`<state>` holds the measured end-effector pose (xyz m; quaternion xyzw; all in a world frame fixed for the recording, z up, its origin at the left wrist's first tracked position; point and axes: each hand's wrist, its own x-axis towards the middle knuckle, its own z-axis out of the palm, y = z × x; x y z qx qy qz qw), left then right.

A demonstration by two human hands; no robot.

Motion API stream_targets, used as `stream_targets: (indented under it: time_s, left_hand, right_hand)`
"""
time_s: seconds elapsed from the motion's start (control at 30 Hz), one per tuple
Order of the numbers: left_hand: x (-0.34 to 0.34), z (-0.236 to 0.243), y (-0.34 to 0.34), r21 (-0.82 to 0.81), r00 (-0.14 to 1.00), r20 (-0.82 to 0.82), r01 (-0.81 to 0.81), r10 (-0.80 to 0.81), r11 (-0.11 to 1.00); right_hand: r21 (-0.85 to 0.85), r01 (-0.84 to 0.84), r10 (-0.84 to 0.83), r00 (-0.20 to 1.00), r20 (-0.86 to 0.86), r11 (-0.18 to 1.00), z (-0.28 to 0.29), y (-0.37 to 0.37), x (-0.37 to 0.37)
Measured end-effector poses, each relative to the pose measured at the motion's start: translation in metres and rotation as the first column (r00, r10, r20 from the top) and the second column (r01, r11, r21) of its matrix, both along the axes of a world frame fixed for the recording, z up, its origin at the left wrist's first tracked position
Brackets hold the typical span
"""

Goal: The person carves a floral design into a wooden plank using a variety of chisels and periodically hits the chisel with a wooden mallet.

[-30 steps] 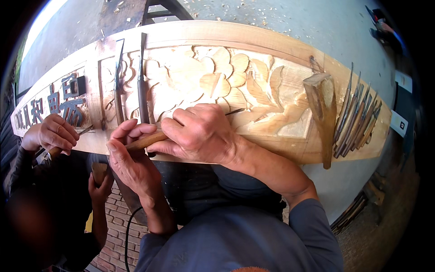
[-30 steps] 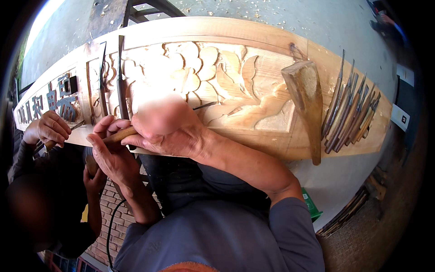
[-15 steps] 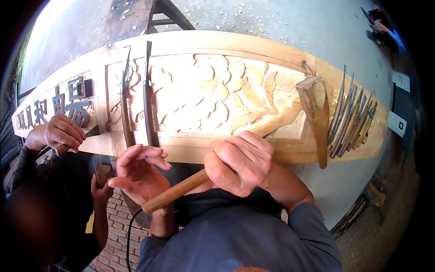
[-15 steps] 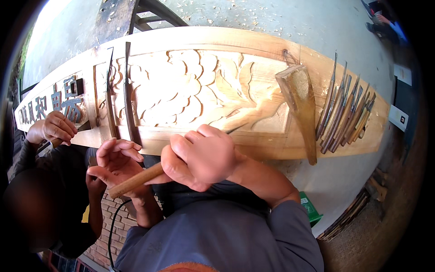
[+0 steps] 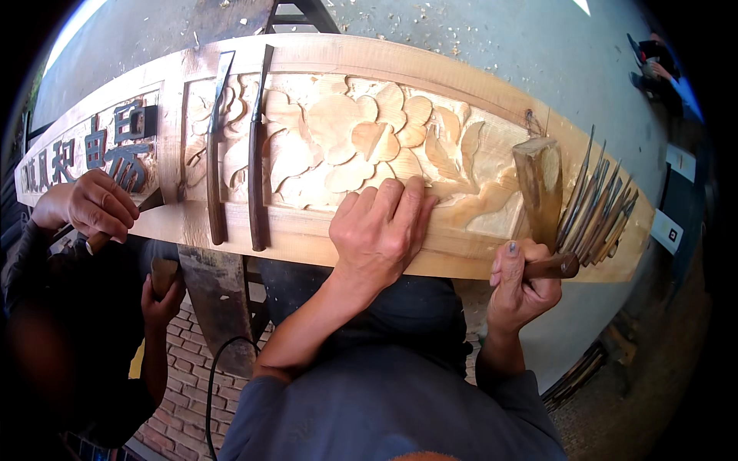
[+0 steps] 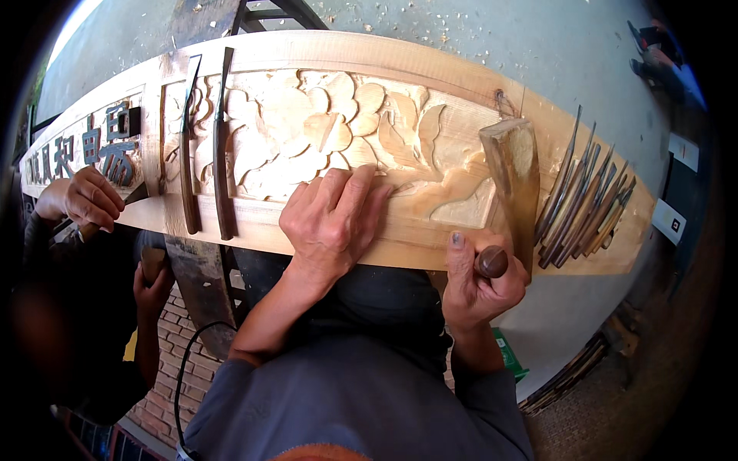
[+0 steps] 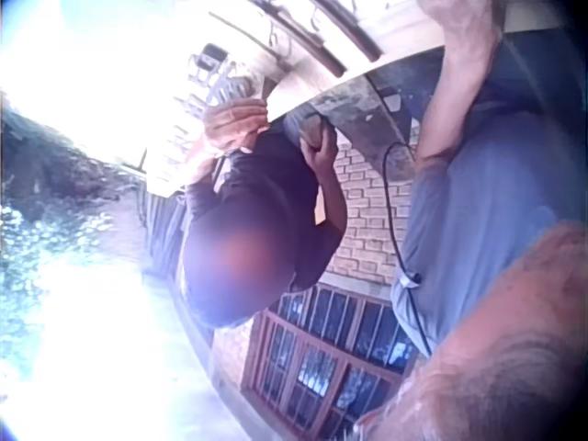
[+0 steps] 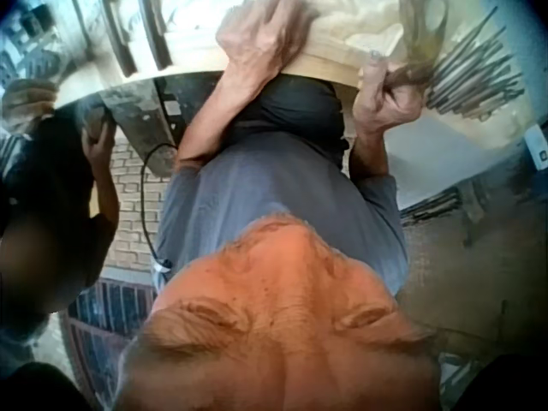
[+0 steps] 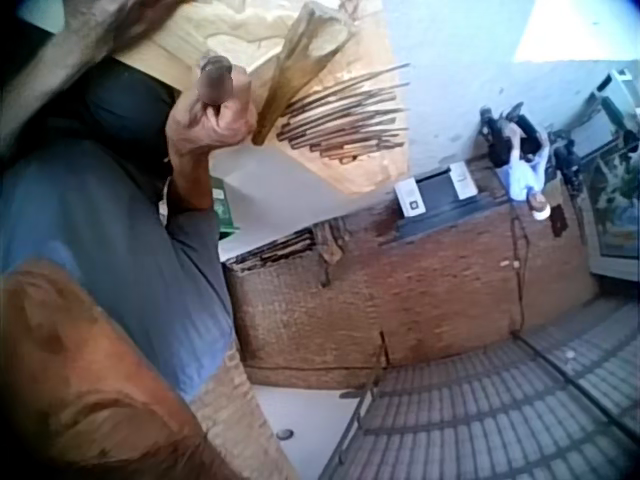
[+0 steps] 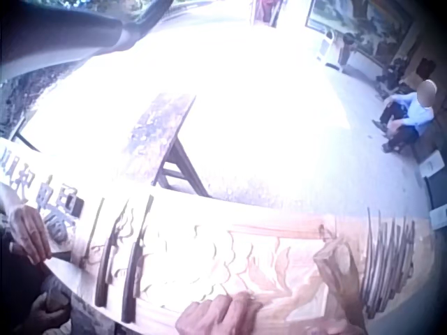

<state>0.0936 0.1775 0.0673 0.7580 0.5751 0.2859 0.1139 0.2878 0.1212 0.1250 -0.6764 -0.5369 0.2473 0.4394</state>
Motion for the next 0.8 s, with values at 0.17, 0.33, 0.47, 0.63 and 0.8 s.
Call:
stream_targets:
  time_s: [0.17,0.33,0.47,0.63,0.8]
  left_hand:
    - [0.006,-0.005,0.010,0.007,0.998,0.058,0.040,-0.040,0.999]
    - [0.005,-0.009,0.013,-0.010,0.998,0.033,0.061,-0.060,0.998]
    - [-0.018,-0.009,0.018,0.027,0.977,0.059,-0.205,0.203,0.978]
    - [-0.027,0.001,-0.019,0.128,0.962,0.236,-0.170,0.136,0.977]
    - [0.001,-0.002,-0.038,0.047,0.868,0.471,0.155,-0.158,0.987]
  right_hand:
    - [-0.075,0.045,-0.046,0.999,-0.013,0.996,-0.004,-0.008,0.001]
    - [0.011,-0.038,0.039,0.995,-0.091,0.999,-0.005,0.001,-0.001]
    - [0.240,-0.194,0.260,0.923,-0.284,0.951,0.003,0.009,0.000]
    - [0.263,-0.088,0.199,0.879,-0.433,0.961,0.008,0.021,-0.017]
    - [0.411,-0.204,0.441,0.626,-0.643,0.888,0.001,0.056,-0.020]
